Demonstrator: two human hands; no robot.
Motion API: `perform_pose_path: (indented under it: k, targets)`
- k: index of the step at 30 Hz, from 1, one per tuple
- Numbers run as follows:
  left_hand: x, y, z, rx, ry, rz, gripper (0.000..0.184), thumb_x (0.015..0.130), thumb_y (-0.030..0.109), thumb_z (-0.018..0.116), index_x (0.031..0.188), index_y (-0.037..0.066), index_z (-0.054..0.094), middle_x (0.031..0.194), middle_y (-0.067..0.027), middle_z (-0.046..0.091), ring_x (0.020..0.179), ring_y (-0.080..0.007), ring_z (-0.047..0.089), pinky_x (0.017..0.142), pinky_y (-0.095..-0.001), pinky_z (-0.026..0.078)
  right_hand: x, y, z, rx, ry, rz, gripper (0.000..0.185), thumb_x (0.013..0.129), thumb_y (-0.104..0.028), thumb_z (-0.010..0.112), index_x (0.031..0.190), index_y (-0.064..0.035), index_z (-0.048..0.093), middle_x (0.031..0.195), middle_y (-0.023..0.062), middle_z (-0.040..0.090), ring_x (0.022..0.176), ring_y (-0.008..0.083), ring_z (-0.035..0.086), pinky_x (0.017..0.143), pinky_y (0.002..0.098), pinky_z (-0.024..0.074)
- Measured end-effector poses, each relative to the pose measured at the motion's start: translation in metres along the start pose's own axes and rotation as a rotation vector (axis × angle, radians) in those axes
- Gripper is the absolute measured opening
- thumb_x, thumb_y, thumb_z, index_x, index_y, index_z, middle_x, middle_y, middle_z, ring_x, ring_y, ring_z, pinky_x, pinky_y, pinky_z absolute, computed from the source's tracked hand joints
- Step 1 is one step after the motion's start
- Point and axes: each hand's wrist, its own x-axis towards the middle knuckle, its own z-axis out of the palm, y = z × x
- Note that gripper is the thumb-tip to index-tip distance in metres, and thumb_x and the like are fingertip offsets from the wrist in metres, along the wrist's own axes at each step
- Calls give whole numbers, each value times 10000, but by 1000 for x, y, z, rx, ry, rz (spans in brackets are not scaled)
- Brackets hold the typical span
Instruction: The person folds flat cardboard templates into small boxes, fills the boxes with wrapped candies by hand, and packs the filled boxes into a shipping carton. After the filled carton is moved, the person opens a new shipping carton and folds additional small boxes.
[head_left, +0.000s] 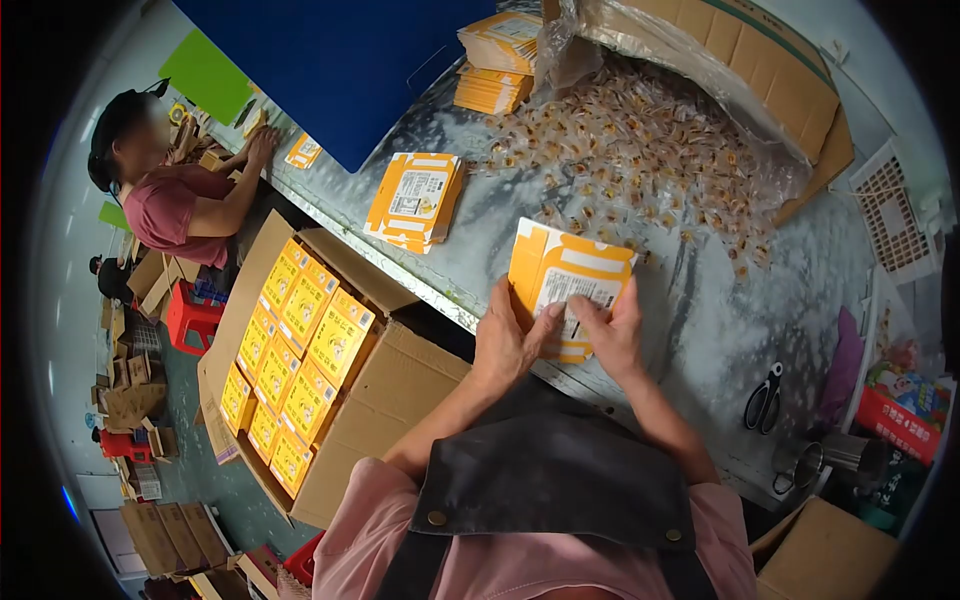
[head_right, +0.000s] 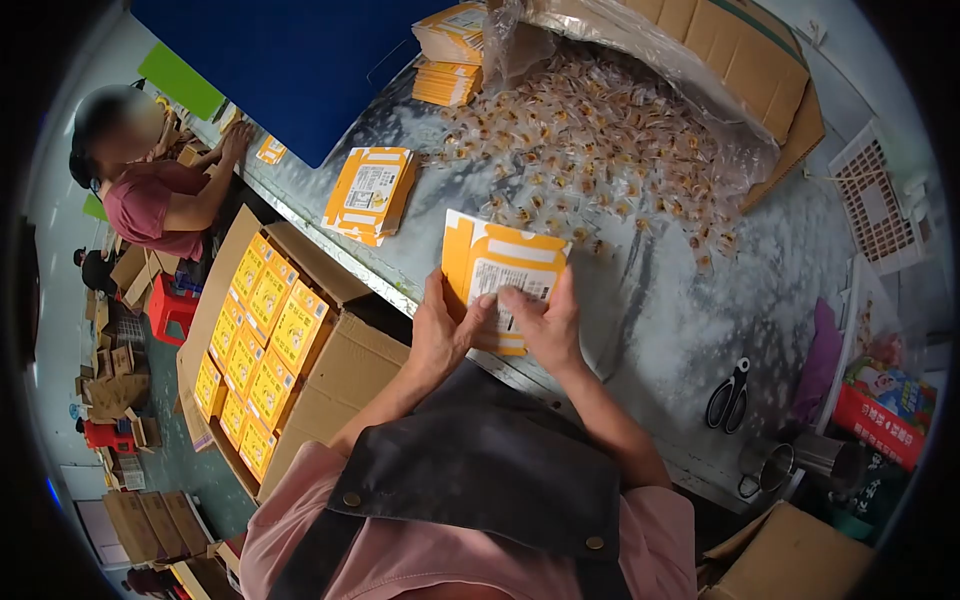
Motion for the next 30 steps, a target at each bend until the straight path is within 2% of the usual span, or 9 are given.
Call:
perform_pose_path:
  k: [5, 8, 11, 12, 16, 19, 22, 27, 30]
  targets:
    - [-12, -6, 9, 21, 25, -30, 590, 858, 323, 709, 1224, -30, 410, 891, -269, 642, 780, -428, 659, 641, -453, 529, 2, 1, -2, 3, 31, 36, 422, 891, -53, 660, 1231, 5, 417, 1109, 88, 610, 991, 133, 617, 849, 283, 529]
    - [-14, -5, 7, 35, 32, 16, 467, 918, 284, 647, 1199, -24, 436, 851, -209, 642, 698, -331, 655, 617, -402, 517, -10, 5, 11, -237, 30, -115, 386, 912, -64, 635, 1236, 8, 438, 1074, 65, 623, 955, 102, 611, 810, 267, 524]
    - [-7, -27, 4, -353, 6, -118, 338, 980, 233, 557, 1167, -33, 468, 795, -132, 613, 631, -203, 587, 597, -333, 482, -1, 10, -10, 56, -46, 79, 306, 937, -82, 608, 1206, 13, 495, 1039, 35, 635, 912, 62, 589, 767, 241, 504]
    - [-4, -25, 1, -245, 31, -74, 244, 1013, 186, 491, 1118, -34, 511, 747, -73, 574, 621, -130, 513, 589, -292, 446, 3, 5, -17, 56, -99, 76, 255, 957, -119, 590, 1171, 12, 547, 1024, 15, 636, 880, 37, 569, 735, 221, 480]
    - [2, -15, -6, -142, 70, 4, 145, 999, 142, 504, 1031, 7, 545, 727, -115, 589, 616, -200, 551, 603, -319, 457, 17, -36, -31, -10, -131, 66, 246, 971, -180, 583, 1121, 14, 593, 949, 9, 645, 828, 35, 566, 707, 216, 471]
    - [3, -20, -12, -48, -4, 120, 164, 1012, 124, 470, 1079, 0, 553, 792, -111, 570, 699, -178, 539, 661, -303, 455, 42, -63, -46, -354, -318, 69, 229, 961, -201, 601, 1025, 16, 636, 839, -1, 636, 756, 36, 547, 650, 225, 459]
    - [8, -16, -25, 60, 17, 328, 97, 928, -7, 528, 1024, 3, 538, 812, -171, 522, 688, -367, 553, 594, -391, 453, 69, -65, -56, -446, -523, 140, 337, 958, -279, 599, 841, 32, 657, 664, -21, 569, 654, 36, 489, 581, 235, 423]
    - [14, -15, -44, 153, -52, 381, 143, 879, -50, 549, 1015, -7, 538, 840, -167, 504, 720, -369, 558, 607, -418, 463, 74, -81, -45, -500, -659, 358, 422, 954, -351, 597, 785, 34, 634, 603, -32, 485, 596, 38, 396, 519, 271, 349]
    - [17, -5, -55, 226, -120, 425, 171, 846, -64, 560, 1006, -9, 540, 874, -168, 507, 746, -370, 562, 627, -420, 471, 83, -95, -43, -644, -808, 248, 431, 954, -347, 590, 753, 33, 617, 588, -32, 475, 577, 38, 397, 514, 271, 356]
